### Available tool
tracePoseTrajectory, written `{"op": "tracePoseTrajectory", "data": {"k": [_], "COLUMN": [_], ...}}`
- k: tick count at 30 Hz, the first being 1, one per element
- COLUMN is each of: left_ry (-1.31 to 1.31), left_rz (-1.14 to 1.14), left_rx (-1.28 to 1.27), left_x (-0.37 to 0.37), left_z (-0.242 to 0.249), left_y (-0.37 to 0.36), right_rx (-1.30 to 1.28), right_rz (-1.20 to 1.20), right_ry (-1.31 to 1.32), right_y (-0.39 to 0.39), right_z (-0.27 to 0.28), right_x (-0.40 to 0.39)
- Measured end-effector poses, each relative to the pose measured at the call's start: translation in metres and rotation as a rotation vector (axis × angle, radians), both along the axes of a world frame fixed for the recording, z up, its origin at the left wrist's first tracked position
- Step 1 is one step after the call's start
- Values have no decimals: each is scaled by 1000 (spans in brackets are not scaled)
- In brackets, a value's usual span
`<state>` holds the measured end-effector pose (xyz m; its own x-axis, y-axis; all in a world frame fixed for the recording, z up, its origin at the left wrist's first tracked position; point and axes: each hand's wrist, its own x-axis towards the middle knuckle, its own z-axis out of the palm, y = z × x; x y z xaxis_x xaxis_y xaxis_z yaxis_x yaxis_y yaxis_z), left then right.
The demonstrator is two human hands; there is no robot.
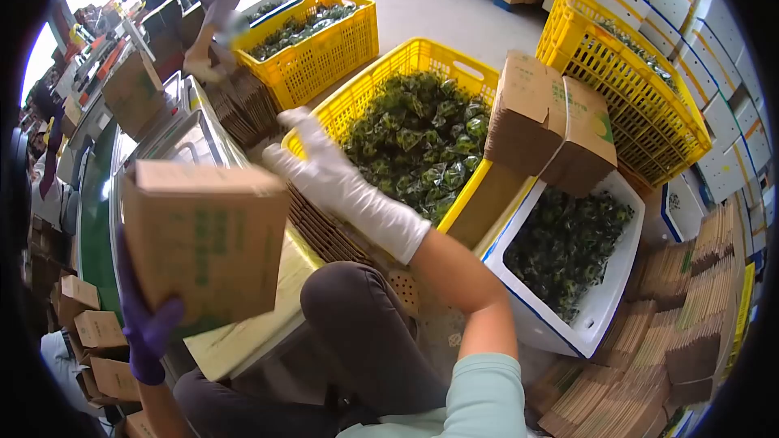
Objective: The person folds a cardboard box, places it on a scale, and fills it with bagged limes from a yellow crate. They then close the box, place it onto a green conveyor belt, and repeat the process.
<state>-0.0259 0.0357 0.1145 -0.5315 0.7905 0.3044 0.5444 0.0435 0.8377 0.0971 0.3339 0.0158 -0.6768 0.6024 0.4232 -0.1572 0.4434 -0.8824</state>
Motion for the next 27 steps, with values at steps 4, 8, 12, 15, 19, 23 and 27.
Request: {"op": "tracePoseTrajectory", "data": {"k": [4,8,12,15,19,23,27], "left_ry": [-448,-1138,-1662,-1772,-1746,-1751,-1672], "left_rz": [-115,66,-171,-154,-51,-54,-51], "left_rx": [304,395,345,350,315,392,383], "left_x": [-13,27,28,39,45,40,41], "left_z": [-62,-111,-164,-173,-174,-194,-203], "left_y": [47,120,152,163,165,157,154], "right_rx": [-33,-190,-14,78,213,245,280], "right_rz": [-452,-349,-289,-106,55,-151,-161], "right_ry": [-709,-1422,-1762,-1862,-2073,-1922,-1905], "right_y": [129,174,187,188,217,179,203], "right_z": [-114,-197,-206,-225,-303,-229,-303], "right_x": [39,58,64,73,51,57,56]}}
